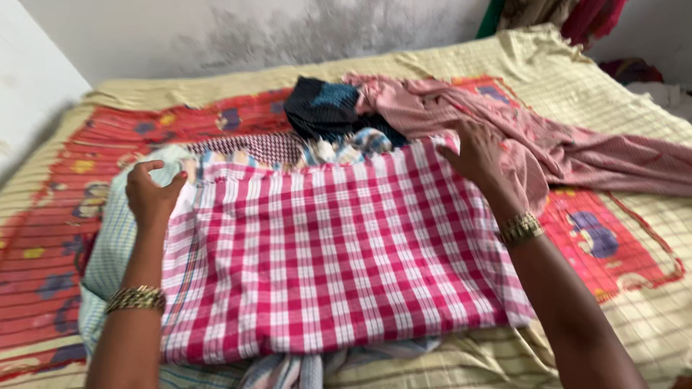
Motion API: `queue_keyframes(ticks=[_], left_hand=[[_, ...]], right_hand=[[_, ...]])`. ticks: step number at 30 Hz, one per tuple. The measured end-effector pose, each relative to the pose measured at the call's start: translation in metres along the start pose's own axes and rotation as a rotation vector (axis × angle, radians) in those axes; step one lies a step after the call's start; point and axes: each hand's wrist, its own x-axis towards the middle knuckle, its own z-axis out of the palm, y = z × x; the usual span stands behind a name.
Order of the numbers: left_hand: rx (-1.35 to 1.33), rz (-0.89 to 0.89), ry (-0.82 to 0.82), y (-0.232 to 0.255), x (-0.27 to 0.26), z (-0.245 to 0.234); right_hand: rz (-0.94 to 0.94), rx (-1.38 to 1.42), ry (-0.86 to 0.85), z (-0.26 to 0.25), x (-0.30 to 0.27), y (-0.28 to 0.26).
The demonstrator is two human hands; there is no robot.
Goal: The person folds a red and white checkered cloth on a bed, smoothing and aligning the edges before folding it into a compact rectangle. The person then picks up a second striped cloth and begins to fold it in the same manner.
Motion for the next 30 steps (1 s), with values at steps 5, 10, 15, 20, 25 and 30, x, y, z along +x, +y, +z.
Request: queue_keyframes(ticks=[5,10,15,20,25,30], left_hand=[[0.067,0.066,-0.298,-0.022,-0.089,-0.070],[0.214,0.004,-0.317,-0.056,-0.203,-0.155],[0.247,-0.398,-0.390,-0.081,-0.256,-0.179],[0.133,-0.648,-0.422,-0.066,-0.248,-0.156],[0.064,-0.800,-0.380,-0.065,-0.239,-0.181],[-0.016,-0.868,-0.306,-0.068,-0.230,-0.196]], right_hand=[[0.090,0.155,-0.262,-0.063,-0.134,-0.025],[0.179,0.094,-0.198,-0.140,-0.233,-0.042],[0.690,0.181,-0.286,-0.160,-0.267,-0.050],[0.548,0.020,-0.267,-0.154,-0.281,-0.070],[0.754,0.116,-0.494,-0.139,-0.294,-0.062],[1.136,0.834,-0.171,-0.130,-0.314,-0.018]])
